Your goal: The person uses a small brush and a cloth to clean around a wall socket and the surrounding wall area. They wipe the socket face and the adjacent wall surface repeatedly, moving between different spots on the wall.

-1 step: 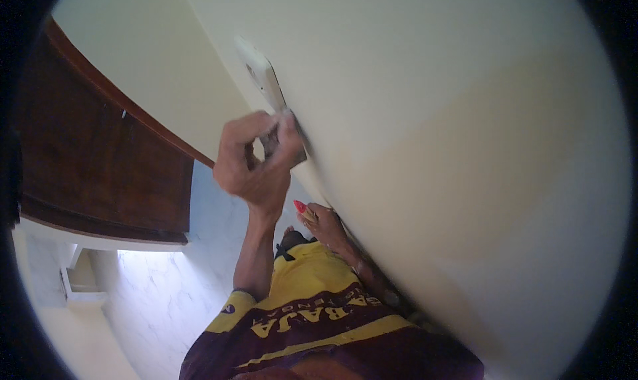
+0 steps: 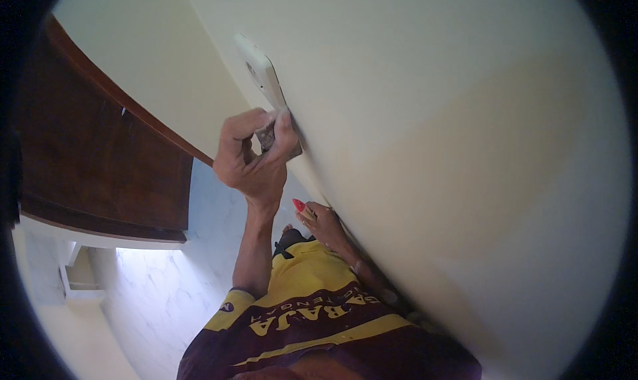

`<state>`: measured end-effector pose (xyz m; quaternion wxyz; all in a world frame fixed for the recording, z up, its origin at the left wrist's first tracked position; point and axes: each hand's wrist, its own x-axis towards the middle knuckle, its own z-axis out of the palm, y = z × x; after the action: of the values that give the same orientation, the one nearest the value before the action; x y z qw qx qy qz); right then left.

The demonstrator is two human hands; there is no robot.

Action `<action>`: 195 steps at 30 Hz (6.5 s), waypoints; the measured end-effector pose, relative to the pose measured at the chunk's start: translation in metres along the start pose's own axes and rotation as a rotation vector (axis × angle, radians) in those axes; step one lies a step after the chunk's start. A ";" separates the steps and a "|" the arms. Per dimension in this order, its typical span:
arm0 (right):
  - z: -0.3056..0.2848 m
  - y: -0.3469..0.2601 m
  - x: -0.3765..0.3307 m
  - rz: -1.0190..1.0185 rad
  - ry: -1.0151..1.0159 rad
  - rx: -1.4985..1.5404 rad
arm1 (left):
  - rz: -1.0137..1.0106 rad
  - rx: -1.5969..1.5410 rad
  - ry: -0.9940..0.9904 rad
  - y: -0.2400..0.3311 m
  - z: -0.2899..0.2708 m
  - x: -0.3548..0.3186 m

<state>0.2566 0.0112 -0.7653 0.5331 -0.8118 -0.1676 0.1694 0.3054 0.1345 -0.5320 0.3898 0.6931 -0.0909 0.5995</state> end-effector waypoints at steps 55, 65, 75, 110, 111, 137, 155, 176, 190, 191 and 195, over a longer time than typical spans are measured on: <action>0.005 0.030 -0.007 -0.077 0.017 0.053 | 0.249 0.169 0.006 -0.026 -0.011 -0.025; -0.001 0.015 -0.009 -0.099 0.035 0.080 | 0.295 0.029 -0.061 -0.029 -0.001 -0.020; 0.002 0.031 -0.007 -0.038 0.023 0.078 | 0.280 -0.032 -0.080 -0.021 0.000 -0.015; -0.072 -0.205 -0.047 -0.616 0.617 -0.291 | -1.007 -0.734 -0.022 -0.050 -0.073 0.004; -0.057 -0.197 -0.057 -0.496 0.554 -0.245 | -0.949 -0.741 -0.012 -0.064 -0.075 0.007; 0.007 -0.247 0.007 -0.170 1.143 -0.367 | -1.085 -1.241 -0.794 -0.054 -0.080 0.009; -0.081 -0.301 -0.031 -0.251 1.590 -1.109 | -1.166 -0.907 -0.765 -0.047 -0.070 0.012; -0.095 -0.371 -0.049 -0.370 1.444 -1.244 | -1.157 -0.798 -0.876 -0.060 -0.070 0.039; -0.076 -0.338 -0.056 -0.324 1.480 -1.168 | -1.179 -0.714 -0.872 -0.067 -0.069 0.028; -0.077 -0.338 -0.056 -0.339 1.492 -1.169 | -1.164 -0.694 -0.870 -0.068 -0.068 0.028; -0.082 -0.355 -0.050 -0.310 1.458 -1.196 | -1.184 -0.752 -0.860 -0.078 -0.066 0.015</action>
<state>0.2173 0.0550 -0.4024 0.0198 -0.8243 0.0413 -0.5643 0.3059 0.2352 -0.5533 0.7787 0.6186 -0.0462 -0.0938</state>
